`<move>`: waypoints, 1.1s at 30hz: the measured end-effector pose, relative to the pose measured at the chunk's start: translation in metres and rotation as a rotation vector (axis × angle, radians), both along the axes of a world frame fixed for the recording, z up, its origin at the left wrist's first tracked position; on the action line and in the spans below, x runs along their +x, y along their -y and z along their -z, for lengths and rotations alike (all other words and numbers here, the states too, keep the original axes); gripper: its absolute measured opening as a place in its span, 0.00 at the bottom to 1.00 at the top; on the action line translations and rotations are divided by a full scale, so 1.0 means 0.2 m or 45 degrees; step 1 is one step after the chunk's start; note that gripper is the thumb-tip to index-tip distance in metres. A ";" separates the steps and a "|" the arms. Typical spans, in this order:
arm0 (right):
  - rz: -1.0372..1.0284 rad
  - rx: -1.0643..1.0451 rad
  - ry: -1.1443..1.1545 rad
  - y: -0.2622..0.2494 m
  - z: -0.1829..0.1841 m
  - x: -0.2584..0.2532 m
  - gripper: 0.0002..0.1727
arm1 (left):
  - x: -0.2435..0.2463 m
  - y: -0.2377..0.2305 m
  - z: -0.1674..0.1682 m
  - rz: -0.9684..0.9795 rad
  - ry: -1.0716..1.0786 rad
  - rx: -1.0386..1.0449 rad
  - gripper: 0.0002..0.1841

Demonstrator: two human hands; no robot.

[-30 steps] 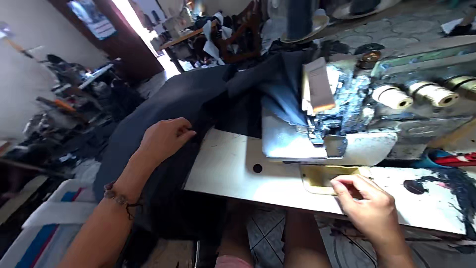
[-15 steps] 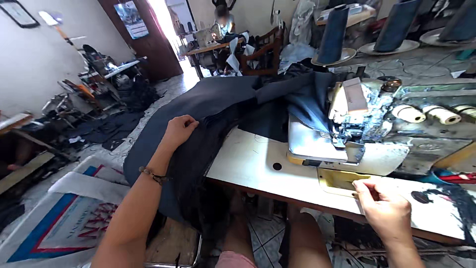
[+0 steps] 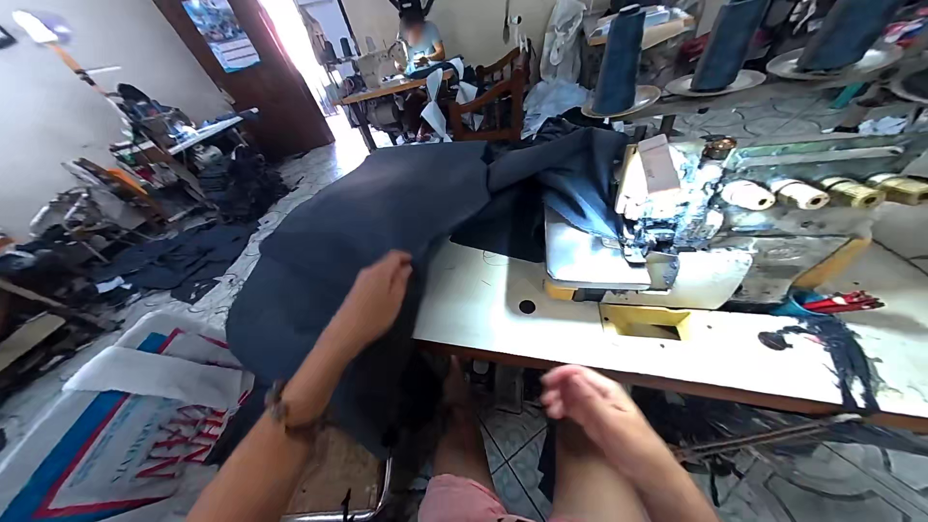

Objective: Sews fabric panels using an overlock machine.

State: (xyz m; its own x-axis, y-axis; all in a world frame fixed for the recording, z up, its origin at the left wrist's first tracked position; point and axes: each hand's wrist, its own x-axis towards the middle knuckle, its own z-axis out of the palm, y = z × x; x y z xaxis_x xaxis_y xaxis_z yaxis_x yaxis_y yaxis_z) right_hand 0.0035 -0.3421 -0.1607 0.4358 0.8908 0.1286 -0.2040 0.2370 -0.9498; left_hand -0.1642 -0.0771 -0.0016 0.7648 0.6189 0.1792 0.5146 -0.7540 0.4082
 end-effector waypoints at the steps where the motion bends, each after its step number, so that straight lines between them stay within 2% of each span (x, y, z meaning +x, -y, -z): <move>1: -0.162 0.003 -0.091 -0.05 0.01 -0.05 0.29 | -0.03 0.11 0.05 0.097 -0.039 -0.101 0.19; 3: -0.326 -0.030 -0.335 -0.13 0.01 -0.11 0.41 | -0.12 0.35 0.18 0.298 -0.085 -0.315 0.20; 4: -0.306 -0.048 -0.443 -0.15 -0.01 -0.13 0.42 | -0.17 0.46 0.25 0.404 -0.083 -0.416 0.19; 7: 0.000 -0.147 -0.659 -0.16 -0.05 -0.10 0.23 | -0.29 0.70 0.44 0.815 -0.219 -0.725 0.17; 9: 0.231 -0.288 -0.670 -0.16 -0.06 -0.07 0.14 | -0.31 0.75 0.52 1.082 -0.396 -0.763 0.15; 10: 0.296 -0.327 -0.640 -0.16 -0.04 -0.06 0.12 | -0.28 0.74 0.54 1.128 -0.426 -0.673 0.14; 13: 0.300 -0.256 -0.488 -0.10 0.06 -0.08 0.17 | 0.01 0.60 0.54 0.979 -0.160 -0.171 0.16; 15: 0.302 -0.191 -0.380 -0.06 0.10 -0.11 0.22 | 0.29 0.44 0.58 0.928 0.065 0.030 0.20; 16: 0.309 -0.175 -0.342 -0.05 0.11 -0.12 0.22 | 0.42 0.37 0.60 0.970 0.139 0.032 0.22; 18: 0.327 -0.146 -0.279 -0.02 0.11 -0.10 0.22 | 0.60 0.29 0.65 1.078 0.214 -0.146 0.23; 21: 0.356 -0.157 -0.238 0.05 0.13 -0.02 0.21 | 0.72 0.27 0.71 1.203 0.300 -0.378 0.18; 28: 0.294 -0.126 -0.188 0.07 0.20 0.06 0.16 | 0.71 0.27 0.72 1.155 0.401 -0.514 0.07; 33: 0.299 -0.156 -0.107 0.01 0.14 0.08 0.10 | 0.70 0.28 0.72 1.128 0.395 -0.454 0.07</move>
